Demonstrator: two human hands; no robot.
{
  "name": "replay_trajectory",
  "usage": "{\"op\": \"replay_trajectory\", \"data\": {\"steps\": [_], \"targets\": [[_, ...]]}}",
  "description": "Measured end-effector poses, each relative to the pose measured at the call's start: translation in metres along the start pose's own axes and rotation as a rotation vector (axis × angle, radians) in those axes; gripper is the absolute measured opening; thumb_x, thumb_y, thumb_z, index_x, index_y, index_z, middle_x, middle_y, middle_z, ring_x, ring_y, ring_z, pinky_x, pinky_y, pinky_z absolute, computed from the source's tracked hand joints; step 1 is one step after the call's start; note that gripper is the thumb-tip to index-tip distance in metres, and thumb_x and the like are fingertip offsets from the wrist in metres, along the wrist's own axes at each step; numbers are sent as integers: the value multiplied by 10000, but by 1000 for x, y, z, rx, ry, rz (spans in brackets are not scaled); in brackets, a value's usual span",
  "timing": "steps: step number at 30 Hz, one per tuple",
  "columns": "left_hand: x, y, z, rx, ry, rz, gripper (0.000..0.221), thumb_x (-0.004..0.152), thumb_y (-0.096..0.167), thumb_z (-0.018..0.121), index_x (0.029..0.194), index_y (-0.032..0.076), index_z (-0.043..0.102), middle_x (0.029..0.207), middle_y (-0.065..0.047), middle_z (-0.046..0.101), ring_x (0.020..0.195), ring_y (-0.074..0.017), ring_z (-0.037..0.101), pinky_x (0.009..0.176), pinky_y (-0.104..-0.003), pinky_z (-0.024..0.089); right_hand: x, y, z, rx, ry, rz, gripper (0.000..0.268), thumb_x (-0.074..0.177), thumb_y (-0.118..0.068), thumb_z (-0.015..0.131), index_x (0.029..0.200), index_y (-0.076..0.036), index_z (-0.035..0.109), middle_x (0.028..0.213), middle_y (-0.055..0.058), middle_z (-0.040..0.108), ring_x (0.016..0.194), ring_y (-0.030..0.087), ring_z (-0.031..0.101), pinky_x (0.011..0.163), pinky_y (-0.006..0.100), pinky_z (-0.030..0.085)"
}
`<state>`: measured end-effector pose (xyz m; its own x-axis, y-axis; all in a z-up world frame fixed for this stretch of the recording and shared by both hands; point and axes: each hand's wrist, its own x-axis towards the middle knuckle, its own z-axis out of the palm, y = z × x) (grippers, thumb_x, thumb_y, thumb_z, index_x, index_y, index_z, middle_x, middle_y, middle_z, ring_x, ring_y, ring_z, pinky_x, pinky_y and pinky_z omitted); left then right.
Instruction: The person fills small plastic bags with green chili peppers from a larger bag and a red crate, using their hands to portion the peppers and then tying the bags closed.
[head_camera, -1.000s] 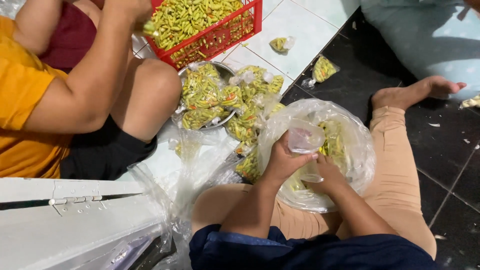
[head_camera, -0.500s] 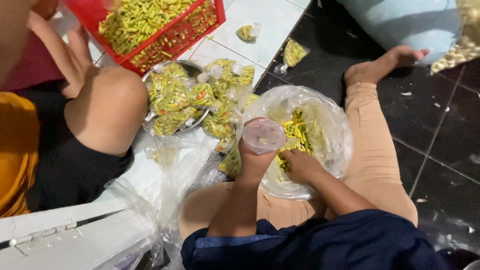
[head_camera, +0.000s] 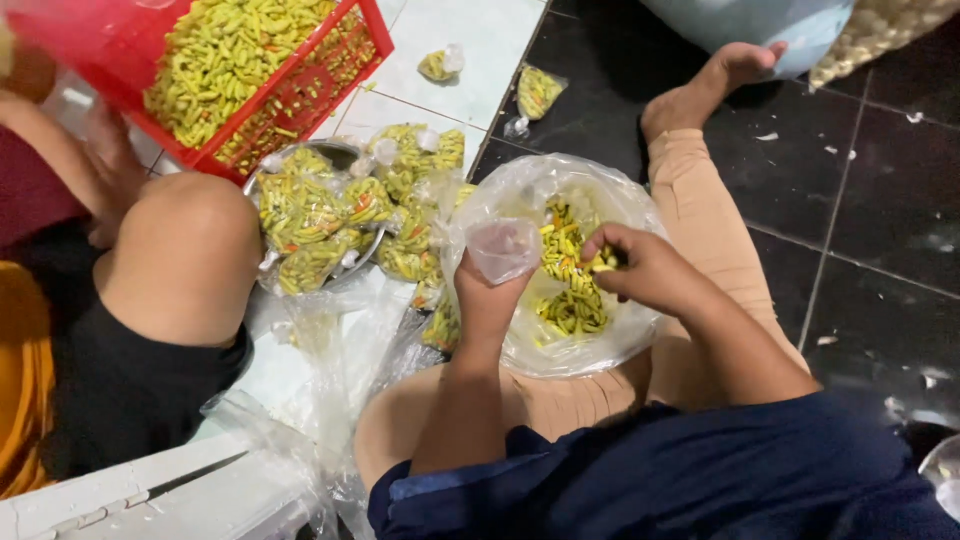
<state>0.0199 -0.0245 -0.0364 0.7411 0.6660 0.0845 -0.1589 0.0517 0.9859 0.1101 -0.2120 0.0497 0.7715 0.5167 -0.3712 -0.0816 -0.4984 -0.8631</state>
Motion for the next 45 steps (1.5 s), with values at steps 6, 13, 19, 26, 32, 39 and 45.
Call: {"op": "replay_trajectory", "data": {"steps": [6,13,19,26,32,39,45], "targets": [[-7,10,7,70,-135,-97,549,614,-3,929,1114,42,706,1036,-199,751,1072,-372,718,980,-533,532,-50,-125,-13,-268,-61,-255,276,770,-32,696,1042,-80,712,810,101,673,794,209,639,669,391,589],[-9,2,8,67,-200,-100,526,632,55,948,1104,76,718,1024,-159,770,1058,-277,724,932,-480,559,-26,-136,16,-868,-155,-373,316,818,-82,623,1112,-188,667,1034,98,648,988,375,662,845,491,564],[-8,-5,6,54,-243,-151,549,622,34,929,1123,65,707,1042,-157,767,1070,-286,717,949,-488,558,-29,-135,7,-757,-136,-417,283,792,-76,655,1051,-189,674,1133,77,652,1040,368,676,867,475,573],[-9,19,10,64,-293,-81,558,618,33,943,1114,62,687,1035,-187,756,1062,-316,718,937,-480,550,-14,-67,-14,-236,129,-375,196,823,3,648,981,-76,735,931,95,706,892,234,736,678,321,609],[-12,14,14,24,-341,-10,616,635,70,955,1161,90,634,1033,-152,733,1040,-251,691,952,-451,538,-11,-8,-12,98,125,-229,276,842,22,665,1116,-12,692,873,98,677,808,187,677,581,289,593],[-19,30,19,-59,-275,-72,705,628,94,957,1245,156,623,1046,-102,733,1050,-222,695,934,-398,567,-12,24,11,58,310,-307,275,857,3,709,1126,-52,712,891,69,690,852,160,669,618,253,548],[-26,-120,55,-67,-352,-193,462,755,33,827,1186,97,671,1054,-257,721,1052,-373,667,941,-524,532,-33,-69,80,-236,221,-655,187,853,-31,761,1021,-112,780,869,86,710,775,247,681,671,318,557]]}}
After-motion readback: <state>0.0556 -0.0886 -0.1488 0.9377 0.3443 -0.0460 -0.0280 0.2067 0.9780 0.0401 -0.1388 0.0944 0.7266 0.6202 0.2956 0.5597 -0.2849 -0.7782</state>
